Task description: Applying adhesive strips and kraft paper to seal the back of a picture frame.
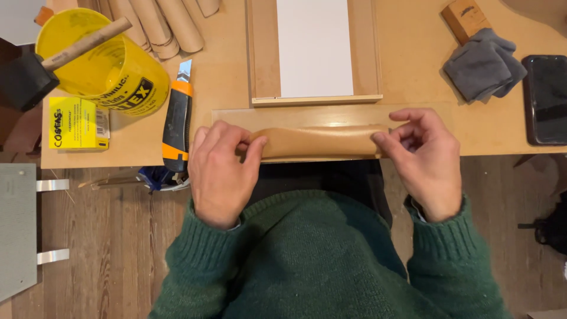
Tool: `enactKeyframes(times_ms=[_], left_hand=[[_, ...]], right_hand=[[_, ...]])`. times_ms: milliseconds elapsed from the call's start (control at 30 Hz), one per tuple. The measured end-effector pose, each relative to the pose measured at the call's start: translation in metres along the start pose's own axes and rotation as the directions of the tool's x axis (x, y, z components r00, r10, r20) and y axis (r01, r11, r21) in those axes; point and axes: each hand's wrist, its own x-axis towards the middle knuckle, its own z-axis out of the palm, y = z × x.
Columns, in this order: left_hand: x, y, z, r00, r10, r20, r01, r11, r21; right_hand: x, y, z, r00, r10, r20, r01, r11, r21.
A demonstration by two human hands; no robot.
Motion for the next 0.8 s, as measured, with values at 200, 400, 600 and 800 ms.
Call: enactKeyframes(times_ms=[200, 400, 600, 800], left_hand=[[0.006, 0.003, 0.009, 0.999, 0.033, 0.001, -0.033, 0.980, 0.194], [0.008, 0.005, 0.011, 0.999, 0.032, 0.024, -0.037, 0.973, 0.227], [0.008, 0.005, 0.011, 0.999, 0.024, 0.028, -0.029, 0.975, 0.222], [0.007, 0.007, 0.006, 0.996, 0.087, 0.035, -0.092, 0.973, 0.213]], right_hand=[[0.002, -0.012, 0.009, 0.990, -0.126, -0.071, 0.096, 0.940, -0.329], [0.003, -0.011, 0.011, 0.979, -0.185, -0.087, 0.129, 0.889, -0.440], [0.001, -0.011, 0.012, 0.976, -0.196, -0.095, 0.127, 0.866, -0.483], [0.002, -0.011, 0.015, 0.971, -0.217, -0.101, 0.132, 0.836, -0.533]])
